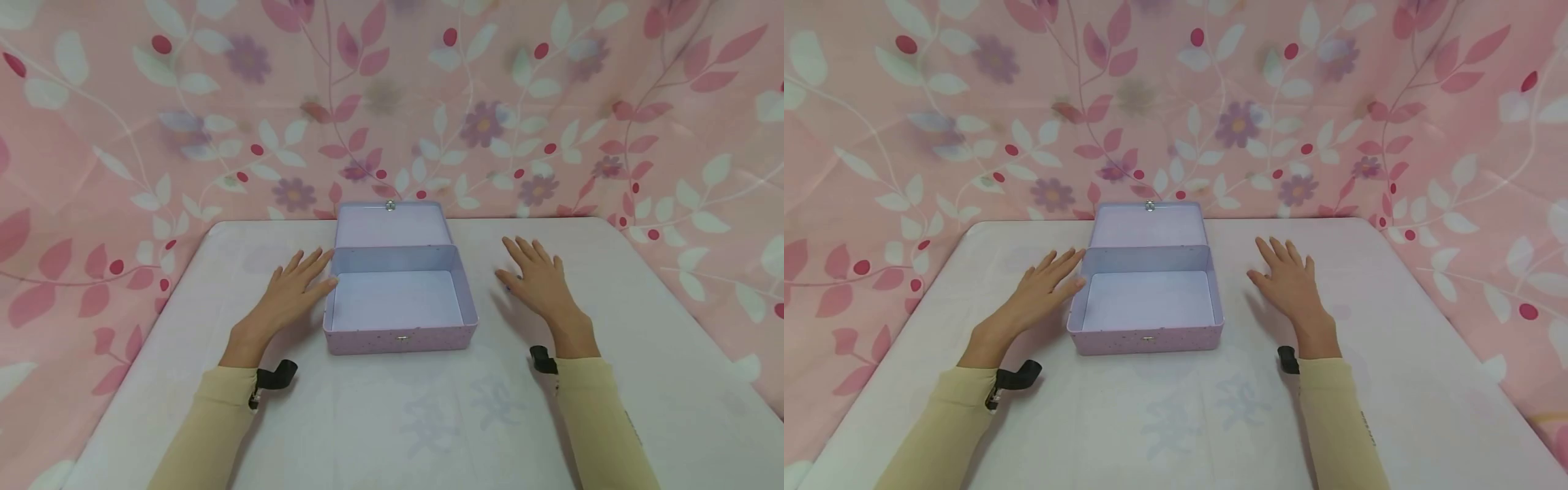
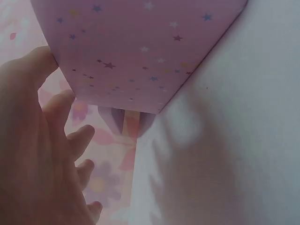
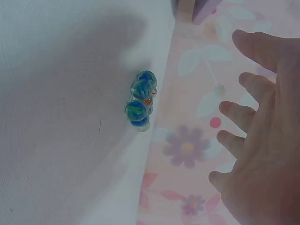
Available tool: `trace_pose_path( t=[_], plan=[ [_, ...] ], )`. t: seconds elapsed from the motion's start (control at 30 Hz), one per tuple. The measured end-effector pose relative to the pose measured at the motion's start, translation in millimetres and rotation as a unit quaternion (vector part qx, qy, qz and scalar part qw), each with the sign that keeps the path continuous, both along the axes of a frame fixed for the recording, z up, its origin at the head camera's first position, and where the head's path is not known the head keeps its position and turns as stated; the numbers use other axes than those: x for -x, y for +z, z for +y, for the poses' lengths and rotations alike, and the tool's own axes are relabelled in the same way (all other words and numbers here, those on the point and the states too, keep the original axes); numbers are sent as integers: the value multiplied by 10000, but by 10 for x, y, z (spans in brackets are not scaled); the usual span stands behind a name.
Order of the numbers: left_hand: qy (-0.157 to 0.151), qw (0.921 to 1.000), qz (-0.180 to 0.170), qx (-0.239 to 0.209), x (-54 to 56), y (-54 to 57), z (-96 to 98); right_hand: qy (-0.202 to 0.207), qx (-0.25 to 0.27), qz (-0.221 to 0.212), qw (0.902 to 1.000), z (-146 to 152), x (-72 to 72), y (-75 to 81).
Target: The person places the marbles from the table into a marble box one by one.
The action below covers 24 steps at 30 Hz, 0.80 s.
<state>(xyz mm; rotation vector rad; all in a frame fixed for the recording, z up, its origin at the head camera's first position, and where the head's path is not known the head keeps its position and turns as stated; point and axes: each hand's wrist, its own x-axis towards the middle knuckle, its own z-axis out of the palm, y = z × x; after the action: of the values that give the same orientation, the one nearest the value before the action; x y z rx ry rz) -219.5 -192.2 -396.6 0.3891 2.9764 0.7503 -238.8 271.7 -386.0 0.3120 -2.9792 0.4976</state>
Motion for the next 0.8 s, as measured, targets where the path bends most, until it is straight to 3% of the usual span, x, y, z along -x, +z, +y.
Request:
trace_pose_path(
  t=[0.37,0.8],
  plan=[
    [-101,9998,-102,-157,-10,23,20,192,229,116,9995,110,-4,23],
    [-130,9986,-357,-360,-29,22,22,-46,375,-651,9972,316,1,0]
  ],
)
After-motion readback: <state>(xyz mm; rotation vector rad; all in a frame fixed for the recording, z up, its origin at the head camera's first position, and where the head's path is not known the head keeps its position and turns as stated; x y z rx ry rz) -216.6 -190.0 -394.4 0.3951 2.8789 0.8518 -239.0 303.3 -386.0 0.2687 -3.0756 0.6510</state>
